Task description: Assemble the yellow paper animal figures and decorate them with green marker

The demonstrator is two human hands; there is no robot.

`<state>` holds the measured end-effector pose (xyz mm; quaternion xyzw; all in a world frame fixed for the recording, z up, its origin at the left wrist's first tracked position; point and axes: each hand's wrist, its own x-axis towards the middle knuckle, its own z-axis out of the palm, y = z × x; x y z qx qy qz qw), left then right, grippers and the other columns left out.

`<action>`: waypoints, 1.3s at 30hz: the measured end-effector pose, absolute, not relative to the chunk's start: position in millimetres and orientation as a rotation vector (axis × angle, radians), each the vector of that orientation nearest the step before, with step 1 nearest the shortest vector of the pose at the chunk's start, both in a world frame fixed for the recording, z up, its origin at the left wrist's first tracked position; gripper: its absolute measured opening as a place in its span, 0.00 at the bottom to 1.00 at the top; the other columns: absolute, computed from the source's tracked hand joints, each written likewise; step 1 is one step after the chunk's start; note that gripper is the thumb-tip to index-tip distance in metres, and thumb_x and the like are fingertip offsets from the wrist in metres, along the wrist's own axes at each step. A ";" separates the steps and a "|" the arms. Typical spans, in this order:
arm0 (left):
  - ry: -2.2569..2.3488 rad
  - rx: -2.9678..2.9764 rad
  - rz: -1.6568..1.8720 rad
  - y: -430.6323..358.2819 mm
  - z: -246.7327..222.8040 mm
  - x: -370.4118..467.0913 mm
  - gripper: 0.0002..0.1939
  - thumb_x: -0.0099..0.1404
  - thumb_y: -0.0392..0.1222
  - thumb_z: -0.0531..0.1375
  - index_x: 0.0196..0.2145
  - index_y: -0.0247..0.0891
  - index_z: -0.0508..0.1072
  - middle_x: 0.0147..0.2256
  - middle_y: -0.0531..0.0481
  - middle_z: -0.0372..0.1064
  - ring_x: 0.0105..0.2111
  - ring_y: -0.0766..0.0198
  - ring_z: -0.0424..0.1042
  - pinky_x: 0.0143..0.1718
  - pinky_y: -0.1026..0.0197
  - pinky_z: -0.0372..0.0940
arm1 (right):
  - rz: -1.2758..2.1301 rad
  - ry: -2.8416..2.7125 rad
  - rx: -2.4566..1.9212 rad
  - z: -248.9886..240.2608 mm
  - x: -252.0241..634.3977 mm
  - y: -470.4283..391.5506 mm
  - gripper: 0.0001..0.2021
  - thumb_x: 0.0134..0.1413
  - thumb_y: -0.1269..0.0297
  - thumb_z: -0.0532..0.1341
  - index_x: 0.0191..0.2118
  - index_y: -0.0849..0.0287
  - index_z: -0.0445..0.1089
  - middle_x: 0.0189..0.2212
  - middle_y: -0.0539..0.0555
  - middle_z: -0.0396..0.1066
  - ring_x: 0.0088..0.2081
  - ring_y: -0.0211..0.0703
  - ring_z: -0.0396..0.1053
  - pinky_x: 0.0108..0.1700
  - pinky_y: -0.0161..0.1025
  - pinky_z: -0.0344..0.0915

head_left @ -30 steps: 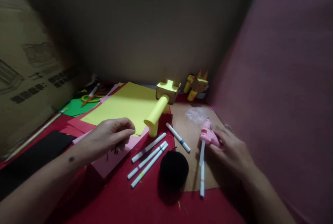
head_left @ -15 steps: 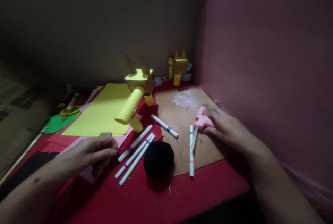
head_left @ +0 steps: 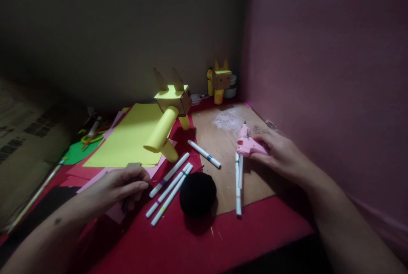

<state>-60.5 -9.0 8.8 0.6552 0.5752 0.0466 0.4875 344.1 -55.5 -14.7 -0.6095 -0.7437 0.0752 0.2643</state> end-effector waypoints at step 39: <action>1.308 1.739 0.162 -10.2 3.6 -57.7 0.12 0.66 0.49 0.56 0.31 0.38 0.65 0.22 0.56 0.66 0.20 0.67 0.69 0.23 0.64 0.62 | 1.188 -1.551 -1.219 29.7 299.3 -63.0 0.20 0.54 0.44 0.62 0.39 0.57 0.76 0.23 0.54 0.71 0.21 0.41 0.65 0.18 0.36 0.52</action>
